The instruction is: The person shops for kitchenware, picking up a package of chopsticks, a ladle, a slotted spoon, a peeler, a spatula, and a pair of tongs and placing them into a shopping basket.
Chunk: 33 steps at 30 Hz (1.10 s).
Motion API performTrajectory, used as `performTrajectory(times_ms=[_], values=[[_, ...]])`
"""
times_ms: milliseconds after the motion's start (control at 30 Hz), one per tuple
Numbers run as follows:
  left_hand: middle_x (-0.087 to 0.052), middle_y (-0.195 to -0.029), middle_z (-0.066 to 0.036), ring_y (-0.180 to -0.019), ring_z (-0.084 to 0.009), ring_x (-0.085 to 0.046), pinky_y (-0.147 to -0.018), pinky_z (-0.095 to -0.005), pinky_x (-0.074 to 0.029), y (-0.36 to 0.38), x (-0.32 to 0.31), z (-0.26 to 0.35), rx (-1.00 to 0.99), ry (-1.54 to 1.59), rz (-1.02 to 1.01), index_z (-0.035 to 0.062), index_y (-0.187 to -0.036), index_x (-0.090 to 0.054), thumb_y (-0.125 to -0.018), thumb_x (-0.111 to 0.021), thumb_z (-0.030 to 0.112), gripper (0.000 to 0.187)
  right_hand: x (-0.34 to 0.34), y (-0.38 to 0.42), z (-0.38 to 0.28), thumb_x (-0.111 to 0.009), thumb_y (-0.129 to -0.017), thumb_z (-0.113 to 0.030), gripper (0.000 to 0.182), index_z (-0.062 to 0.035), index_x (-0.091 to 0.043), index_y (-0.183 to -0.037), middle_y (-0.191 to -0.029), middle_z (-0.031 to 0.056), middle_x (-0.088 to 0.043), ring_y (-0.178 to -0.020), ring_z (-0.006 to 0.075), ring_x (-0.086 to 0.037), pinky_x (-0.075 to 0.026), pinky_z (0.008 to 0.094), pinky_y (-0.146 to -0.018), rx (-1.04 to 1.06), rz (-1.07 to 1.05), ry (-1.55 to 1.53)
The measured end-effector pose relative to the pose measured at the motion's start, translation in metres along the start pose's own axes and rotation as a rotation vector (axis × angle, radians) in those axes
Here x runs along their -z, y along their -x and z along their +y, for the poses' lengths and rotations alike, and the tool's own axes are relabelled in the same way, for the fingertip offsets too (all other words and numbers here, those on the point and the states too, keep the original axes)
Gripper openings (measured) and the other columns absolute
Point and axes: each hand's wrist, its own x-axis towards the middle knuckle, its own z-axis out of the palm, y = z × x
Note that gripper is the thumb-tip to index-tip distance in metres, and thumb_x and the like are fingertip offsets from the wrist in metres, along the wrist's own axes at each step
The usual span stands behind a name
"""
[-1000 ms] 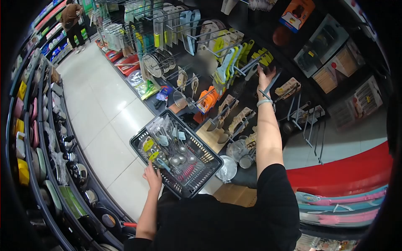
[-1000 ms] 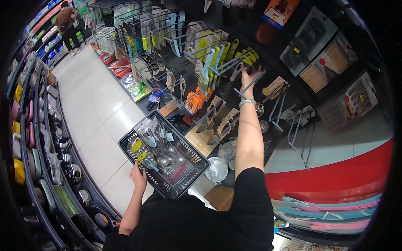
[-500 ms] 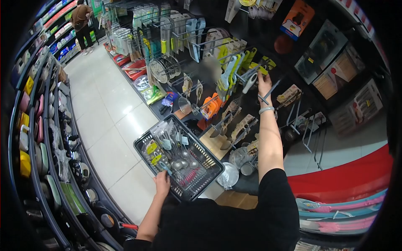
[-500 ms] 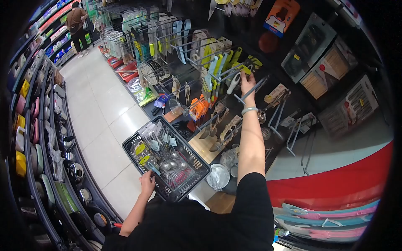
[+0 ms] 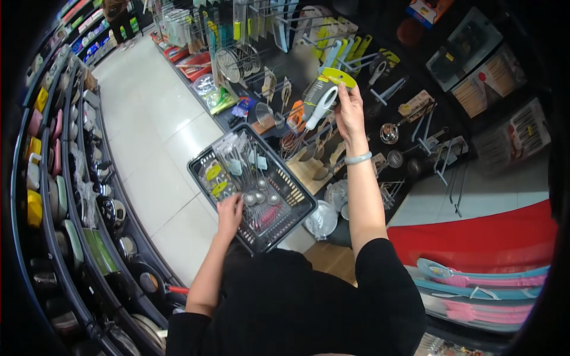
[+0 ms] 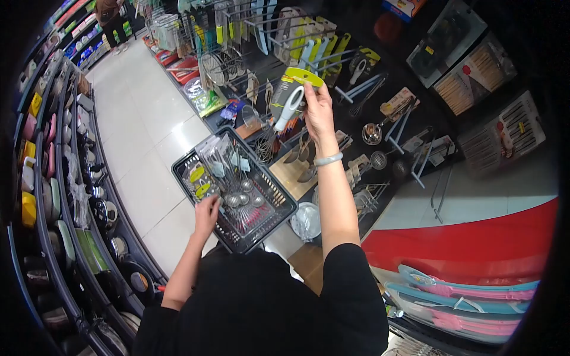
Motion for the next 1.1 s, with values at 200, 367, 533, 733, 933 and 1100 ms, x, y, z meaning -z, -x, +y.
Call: performTrajectory(times_ms=[200, 367, 533, 733, 933, 1100], values=[[-0.061, -0.106, -0.016, -0.093, -0.0295, -0.058, -0.08, -0.0372, -0.045, -0.056, 0.057, 0.075, -0.059, 0.221, 0.201, 0.0022, -0.116, -0.054, -0.082, -0.063, 0.013, 0.037, -0.039, 0.052, 0.03, -0.056, -0.092, -0.014, 0.017, -0.0042, -0.056, -0.106, -0.09, -0.0035, -0.059, -0.08, 0.0018, -0.051, -0.041, 0.0182, -0.07, -0.058, -0.176, 0.182], [-0.051, -0.125, -0.016, -0.096, -0.0276, -0.056, -0.08, -0.0361, -0.046, -0.074, 0.096, 0.129, -0.151, 0.269, 0.089, 0.004, -0.133, -0.038, -0.075, -0.072, 0.016, 0.067, -0.044, 0.124, 0.087, -0.058, -0.09, -0.013, 0.014, -0.0018, -0.058, -0.099, -0.084, -0.0046, -0.055, -0.077, 0.002, -0.047, -0.039, 0.0183, -0.066, -0.248, -0.391, 0.412], [-0.064, -0.09, -0.021, -0.079, -0.0337, -0.063, -0.071, -0.0377, -0.049, -0.07, 0.066, 0.079, -0.149, 0.017, -0.149, 0.0004, -0.106, -0.061, -0.074, -0.069, 0.014, 0.035, -0.041, 0.182, 0.141, -0.06, -0.088, -0.014, 0.019, -0.0015, -0.059, -0.102, -0.087, 0.0008, -0.059, -0.081, 0.0057, -0.051, -0.043, 0.0223, -0.07, -0.393, -0.455, 0.425], [-0.061, -0.071, -0.02, -0.068, -0.0353, -0.062, -0.062, -0.0395, -0.048, -0.037, 0.009, 0.009, -0.014, -0.081, -0.214, 0.0027, -0.085, -0.067, -0.078, -0.064, 0.015, 0.014, -0.023, 0.214, 0.164, -0.065, -0.084, -0.015, 0.029, -0.0042, -0.057, -0.11, -0.102, 0.0056, -0.06, -0.091, 0.0131, -0.058, -0.047, 0.0268, -0.08, -0.309, -0.44, 0.664], [-0.063, -0.07, -0.016, -0.067, -0.0329, -0.063, -0.069, -0.0413, -0.045, -0.016, -0.026, -0.063, 0.059, -0.439, -0.189, 0.0082, -0.076, -0.066, -0.079, -0.057, 0.017, 0.012, 0.054, 0.259, 0.18, -0.06, -0.087, -0.011, 0.029, -0.0023, -0.053, -0.113, -0.103, 0.0098, -0.06, -0.091, 0.0141, -0.059, -0.048, 0.026, -0.078, -0.656, -0.007, 0.523], [-0.067, -0.077, -0.008, -0.085, -0.0223, -0.06, -0.084, -0.038, -0.034, -0.012, -0.031, -0.092, 0.137, -0.77, -0.148, 0.0133, -0.074, -0.068, -0.078, -0.052, 0.015, 0.017, 0.091, 0.308, 0.169, -0.066, -0.078, -0.014, 0.037, -0.0015, -0.053, -0.111, -0.118, 0.0176, -0.05, -0.114, 0.0281, -0.046, -0.036, 0.0371, -0.097, -0.397, 0.142, 1.265]])
